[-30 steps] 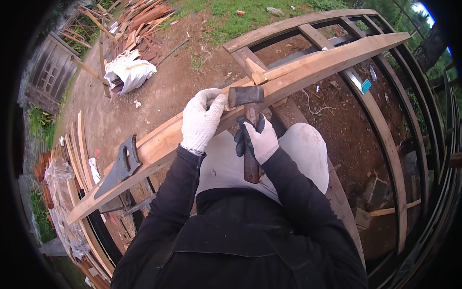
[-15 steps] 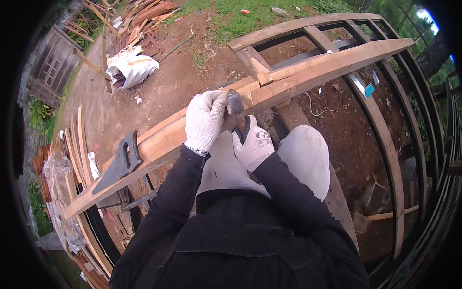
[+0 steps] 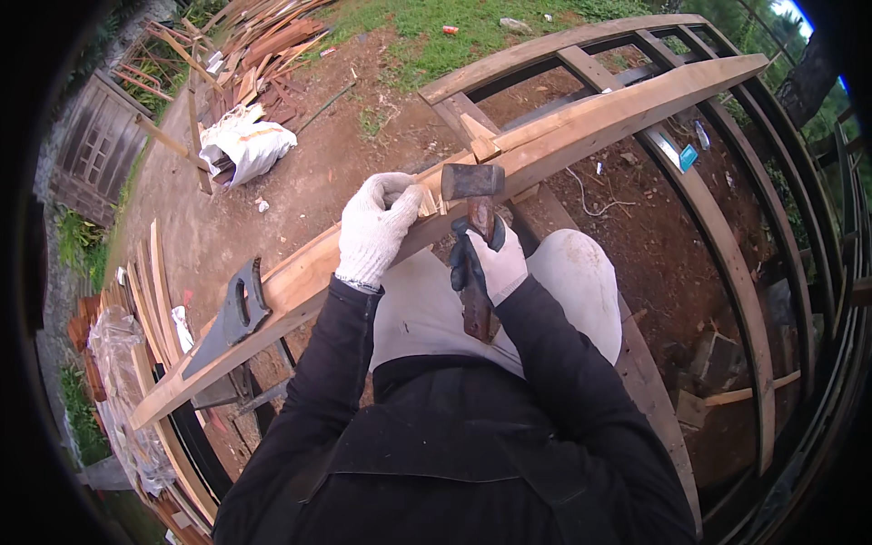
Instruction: The person cuts a wooden piece using a hand saw, then shapes the piece using an axe.
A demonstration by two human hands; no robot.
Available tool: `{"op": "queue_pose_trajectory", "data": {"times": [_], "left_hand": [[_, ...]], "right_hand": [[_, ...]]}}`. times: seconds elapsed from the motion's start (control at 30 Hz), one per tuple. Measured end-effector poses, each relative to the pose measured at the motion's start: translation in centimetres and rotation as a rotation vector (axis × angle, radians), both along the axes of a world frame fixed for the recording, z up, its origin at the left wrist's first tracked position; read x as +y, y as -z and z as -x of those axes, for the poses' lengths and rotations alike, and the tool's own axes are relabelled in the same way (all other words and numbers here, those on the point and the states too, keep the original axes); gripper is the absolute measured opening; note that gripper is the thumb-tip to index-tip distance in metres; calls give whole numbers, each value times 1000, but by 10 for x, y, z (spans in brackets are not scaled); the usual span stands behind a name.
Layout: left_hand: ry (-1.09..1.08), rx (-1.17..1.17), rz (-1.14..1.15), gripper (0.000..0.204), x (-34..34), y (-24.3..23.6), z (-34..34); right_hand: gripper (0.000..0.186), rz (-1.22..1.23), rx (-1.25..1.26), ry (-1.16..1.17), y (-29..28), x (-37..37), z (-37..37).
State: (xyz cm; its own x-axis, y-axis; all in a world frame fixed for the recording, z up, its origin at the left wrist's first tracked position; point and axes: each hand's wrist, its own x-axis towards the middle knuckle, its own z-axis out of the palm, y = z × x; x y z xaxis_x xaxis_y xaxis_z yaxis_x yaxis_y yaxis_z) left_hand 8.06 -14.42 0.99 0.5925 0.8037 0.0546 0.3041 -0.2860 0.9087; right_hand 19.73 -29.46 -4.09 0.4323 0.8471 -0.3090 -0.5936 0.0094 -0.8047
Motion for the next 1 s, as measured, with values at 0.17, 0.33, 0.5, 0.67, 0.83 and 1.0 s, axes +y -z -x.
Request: {"op": "queue_pose_trajectory", "data": {"times": [0.17, 0.33, 0.5, 0.67, 0.83, 1.0], "left_hand": [[-15, -42, -134, 24, 5, 17, 2], [-53, -285, 44, 26, 1, 19, 3], [-9, -393, 55, 27, 6, 26, 13], [183, -412, -148, 26, 9, 31, 17], [412, -87, 99, 25, -1, 6, 26], [490, 26, -58, 21, -14, 0, 22]], "right_hand": [[16, 38, -396, 230, -5, -3, -11], [18, 10, -289, 9, 2, -16, -7], [32, -78, -213, 55, 6, -17, 18], [51, -108, -490, 239, -9, 4, 20], [37, 70, -866, 204, -9, -7, 29], [36, 29, -759, 157, -13, -29, 29]]}}
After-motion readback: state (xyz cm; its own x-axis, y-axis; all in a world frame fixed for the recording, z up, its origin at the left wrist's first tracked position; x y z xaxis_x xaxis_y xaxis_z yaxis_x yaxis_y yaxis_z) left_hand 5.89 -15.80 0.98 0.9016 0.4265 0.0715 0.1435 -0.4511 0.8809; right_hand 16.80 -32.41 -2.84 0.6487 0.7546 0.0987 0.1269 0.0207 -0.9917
